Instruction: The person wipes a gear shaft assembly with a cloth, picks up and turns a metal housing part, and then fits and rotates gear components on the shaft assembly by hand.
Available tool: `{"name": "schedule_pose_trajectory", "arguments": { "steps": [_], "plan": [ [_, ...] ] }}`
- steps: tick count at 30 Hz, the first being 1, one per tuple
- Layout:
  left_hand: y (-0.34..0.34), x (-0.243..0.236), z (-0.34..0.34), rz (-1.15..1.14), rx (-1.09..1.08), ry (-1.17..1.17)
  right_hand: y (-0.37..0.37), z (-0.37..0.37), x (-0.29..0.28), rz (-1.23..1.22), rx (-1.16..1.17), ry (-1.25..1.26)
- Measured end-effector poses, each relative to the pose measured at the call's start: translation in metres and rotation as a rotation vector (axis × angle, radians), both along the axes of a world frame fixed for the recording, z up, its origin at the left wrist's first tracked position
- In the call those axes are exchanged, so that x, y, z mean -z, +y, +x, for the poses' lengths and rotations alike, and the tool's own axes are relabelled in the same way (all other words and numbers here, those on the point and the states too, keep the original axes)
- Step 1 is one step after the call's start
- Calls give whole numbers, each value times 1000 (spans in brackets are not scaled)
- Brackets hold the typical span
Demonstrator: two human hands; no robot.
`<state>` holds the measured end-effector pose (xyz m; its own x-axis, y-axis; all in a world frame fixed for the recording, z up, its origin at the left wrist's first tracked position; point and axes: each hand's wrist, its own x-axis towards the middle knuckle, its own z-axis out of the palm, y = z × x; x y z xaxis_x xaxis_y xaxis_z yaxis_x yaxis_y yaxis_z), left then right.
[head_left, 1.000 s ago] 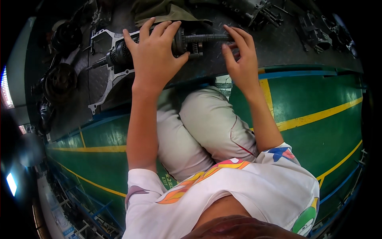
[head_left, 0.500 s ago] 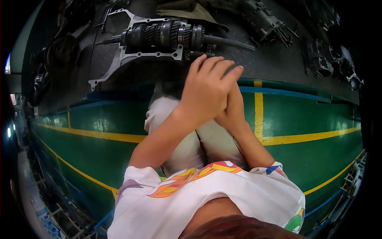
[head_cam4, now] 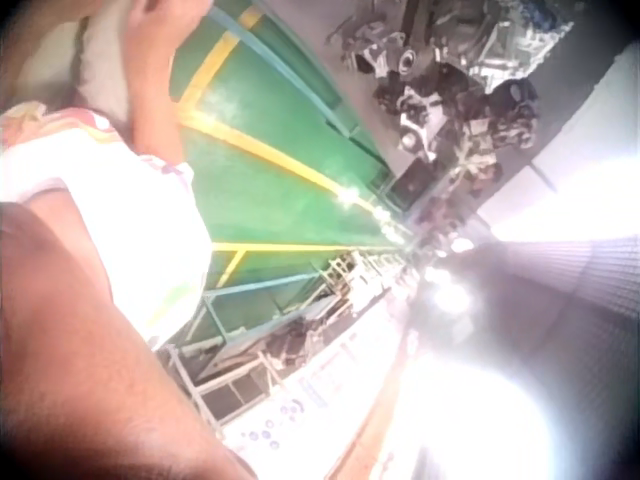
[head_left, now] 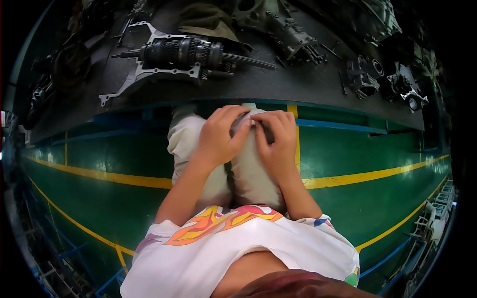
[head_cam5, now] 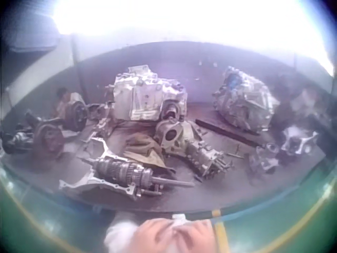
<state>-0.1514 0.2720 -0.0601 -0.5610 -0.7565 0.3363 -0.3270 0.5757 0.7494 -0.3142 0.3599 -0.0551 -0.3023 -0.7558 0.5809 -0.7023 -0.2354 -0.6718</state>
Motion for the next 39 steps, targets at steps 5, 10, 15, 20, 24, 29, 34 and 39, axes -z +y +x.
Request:
{"name": "schedule_pose_trajectory", "arguments": {
  "steps": [5,10,15,20,24,29,34,39],
  "plan": [
    [-4,11,-24,-85,22,21,1,-11,8,-22,80,115],
    [-6,12,-53,-135,86,-117,11,-47,24,33,70,-105],
    [9,6,-82,-244,243,-336,33,-40,29,152,235,117],
    [17,-25,-102,-318,234,-693,46,-26,28,255,285,322],
    [4,-36,-123,-362,227,-758,27,-33,31,241,200,208],
    [-20,-13,-128,-308,262,-686,0,-32,32,245,257,102],
    [-12,17,-110,-200,206,-533,-4,-32,21,411,236,224],
    [-10,16,-107,-234,188,-552,-28,-46,8,599,154,285]
  ]
}}
